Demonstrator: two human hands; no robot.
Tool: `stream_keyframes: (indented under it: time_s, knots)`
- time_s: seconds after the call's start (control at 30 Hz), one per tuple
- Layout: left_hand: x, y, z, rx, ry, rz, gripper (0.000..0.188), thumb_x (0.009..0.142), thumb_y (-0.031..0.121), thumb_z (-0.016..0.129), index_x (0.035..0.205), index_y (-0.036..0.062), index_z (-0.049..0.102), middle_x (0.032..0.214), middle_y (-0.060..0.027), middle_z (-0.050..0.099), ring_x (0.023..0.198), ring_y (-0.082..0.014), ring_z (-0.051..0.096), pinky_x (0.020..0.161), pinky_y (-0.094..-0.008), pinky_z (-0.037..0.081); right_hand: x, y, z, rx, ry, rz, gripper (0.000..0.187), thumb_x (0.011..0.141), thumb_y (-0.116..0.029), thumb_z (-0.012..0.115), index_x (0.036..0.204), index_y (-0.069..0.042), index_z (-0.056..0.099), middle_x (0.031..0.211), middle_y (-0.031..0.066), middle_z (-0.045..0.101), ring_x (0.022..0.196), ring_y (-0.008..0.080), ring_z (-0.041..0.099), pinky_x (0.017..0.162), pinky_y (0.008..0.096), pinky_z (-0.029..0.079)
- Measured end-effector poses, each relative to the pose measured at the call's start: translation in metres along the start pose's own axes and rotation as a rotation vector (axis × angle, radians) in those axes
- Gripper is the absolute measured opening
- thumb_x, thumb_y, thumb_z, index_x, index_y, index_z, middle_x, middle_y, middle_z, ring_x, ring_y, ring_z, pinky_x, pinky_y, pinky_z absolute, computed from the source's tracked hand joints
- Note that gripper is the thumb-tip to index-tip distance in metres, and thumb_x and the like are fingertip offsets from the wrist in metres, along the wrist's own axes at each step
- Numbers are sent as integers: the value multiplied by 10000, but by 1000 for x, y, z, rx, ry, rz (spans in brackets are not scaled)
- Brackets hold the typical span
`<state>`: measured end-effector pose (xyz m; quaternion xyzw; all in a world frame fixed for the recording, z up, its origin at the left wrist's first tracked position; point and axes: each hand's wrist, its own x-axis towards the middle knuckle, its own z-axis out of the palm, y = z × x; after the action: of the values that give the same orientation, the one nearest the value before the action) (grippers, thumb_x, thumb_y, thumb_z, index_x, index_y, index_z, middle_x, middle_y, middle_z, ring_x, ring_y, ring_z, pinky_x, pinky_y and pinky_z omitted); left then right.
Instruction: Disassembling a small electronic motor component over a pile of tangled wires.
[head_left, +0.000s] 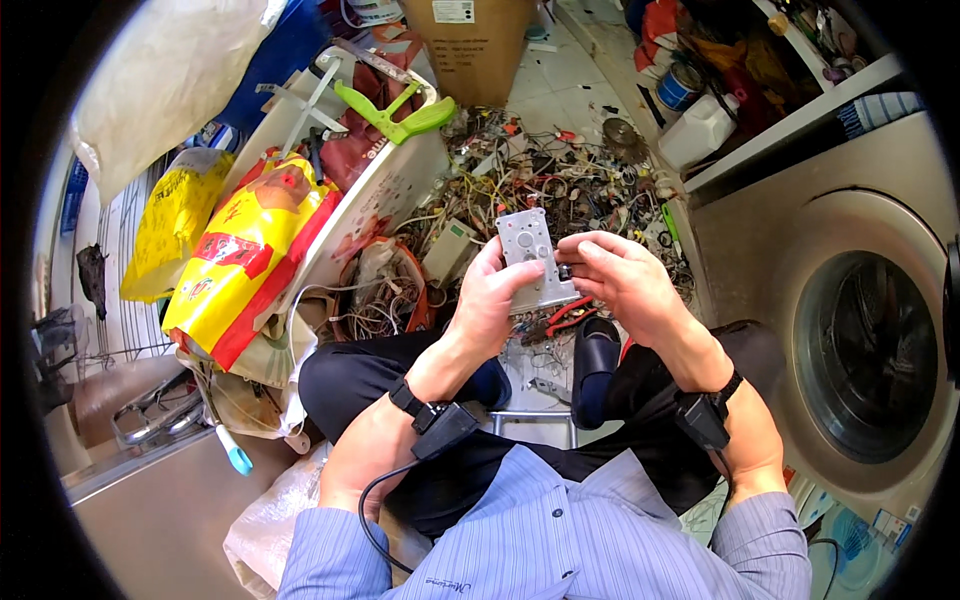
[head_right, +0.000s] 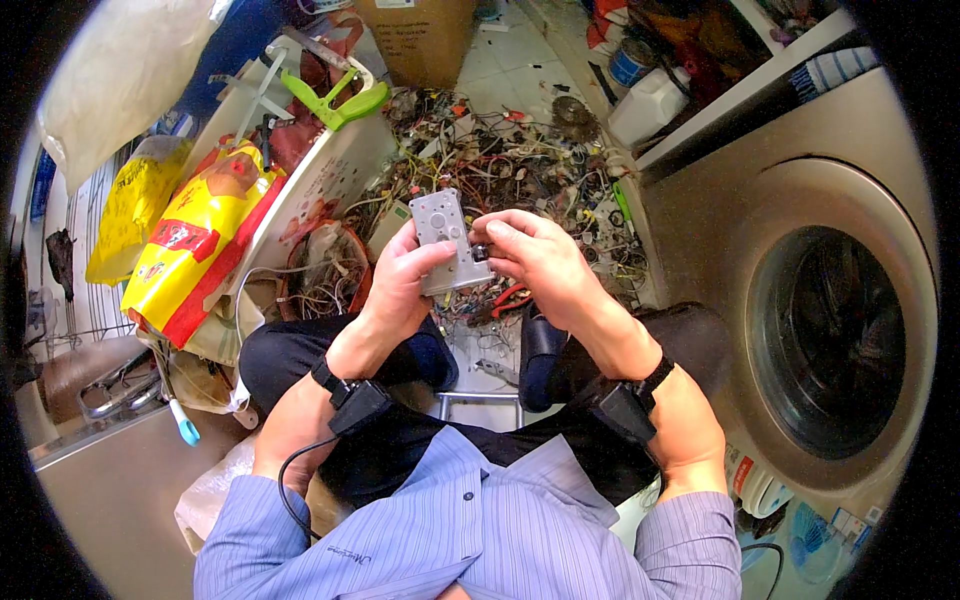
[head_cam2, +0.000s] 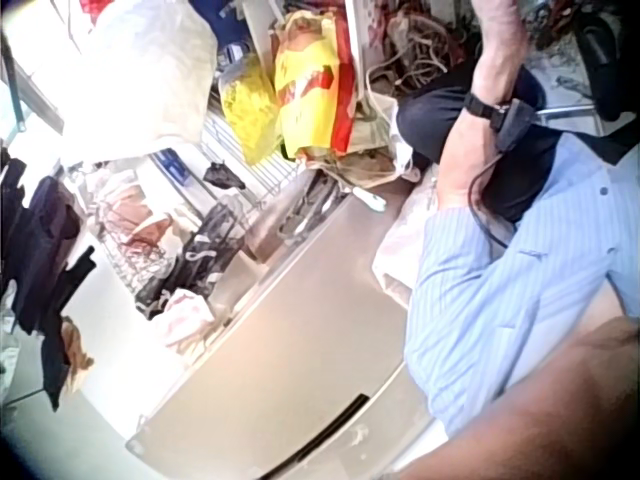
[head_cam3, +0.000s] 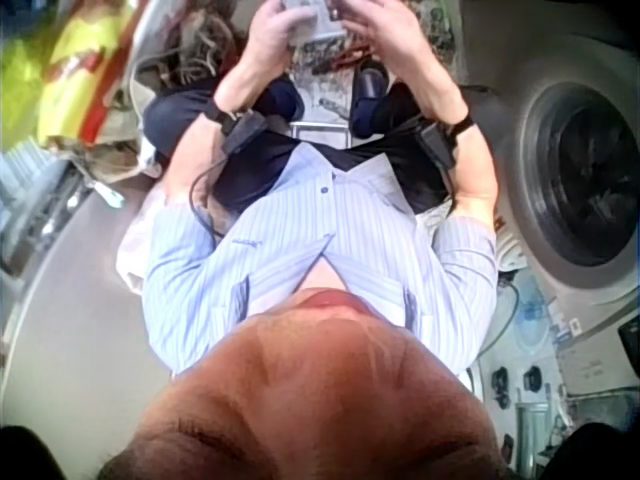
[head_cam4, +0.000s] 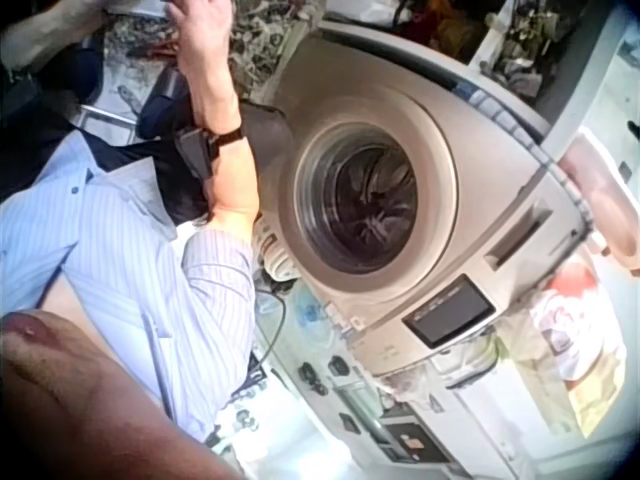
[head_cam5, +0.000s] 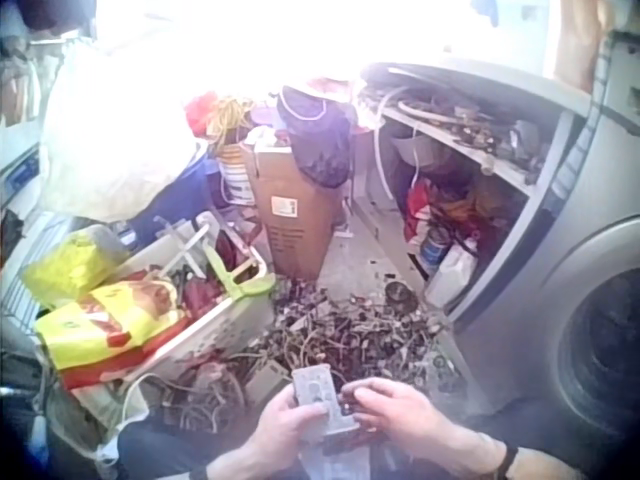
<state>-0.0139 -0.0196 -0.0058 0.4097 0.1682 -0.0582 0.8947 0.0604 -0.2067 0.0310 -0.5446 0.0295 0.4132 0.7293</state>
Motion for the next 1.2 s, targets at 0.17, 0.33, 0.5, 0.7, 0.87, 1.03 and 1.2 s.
stream_keyframes:
  time_s: [0.17, 0.33, 0.5, 0.7, 0.87, 1.03, 1.2]
  knots:
    - [1, 0, 0, 8, -2, 14, 400, 917, 51, 651, 1304, 34, 551, 1138, -75, 679, 995, -185, 690, 892, -350, 581, 0, -3, -1, -34, -16, -14, 239, 1030, -204, 608, 1184, -36, 679, 1109, 34, 683, 932, 85, 614, 819, 221, 508]
    - [2, 0, 0, 31, 11, 30, 392, 918, 47, 656, 1296, 35, 552, 1128, -71, 681, 979, -181, 695, 878, -348, 587, 2, -3, -6, -61, -43, -33, 235, 1028, -172, 609, 1205, -30, 673, 1104, 47, 697, 935, 87, 633, 836, 234, 527]
    - [2, -1, -3, 35, 20, 36, 395, 921, 49, 660, 1300, 35, 548, 1124, -71, 681, 976, -175, 694, 873, -345, 590, 2, -5, -5, -52, -43, -48, 233, 1034, -156, 603, 1216, -25, 668, 1125, 79, 711, 978, 116, 668, 879, 263, 551]
    - [2, 1, -2, 40, 21, 21, 402, 927, 56, 665, 1309, 33, 544, 1129, -71, 681, 979, -177, 693, 875, -354, 591, 1, -9, -3, -2, 3, -86, 221, 1035, -158, 602, 1196, -23, 668, 1127, 98, 716, 1042, 166, 695, 924, 304, 565]
    - [2, 1, -1, 32, 11, 20, 411, 932, 63, 668, 1324, 33, 545, 1143, -68, 678, 988, -177, 690, 878, -353, 588, 6, -3, -8, -106, -6, -61, 248, 1031, -220, 613, 1184, -32, 668, 1102, 68, 711, 979, 135, 670, 864, 291, 549]
    - [2, 1, -3, 50, 16, 35, 399, 935, 72, 669, 1315, 37, 553, 1141, -64, 677, 995, -172, 683, 883, -351, 580, 6, -2, -3, -55, -16, -17, 276, 1048, -269, 591, 1176, -38, 673, 1088, 55, 711, 931, 107, 655, 834, 268, 538]
    - [1, 3, -3, 74, 2, 35, 389, 935, 80, 673, 1305, 39, 562, 1140, -62, 678, 997, -167, 681, 887, -352, 576, 9, 2, -5, -43, -29, -2, 304, 1057, -302, 580, 1181, -39, 671, 1094, 47, 704, 904, 90, 634, 818, 252, 525]
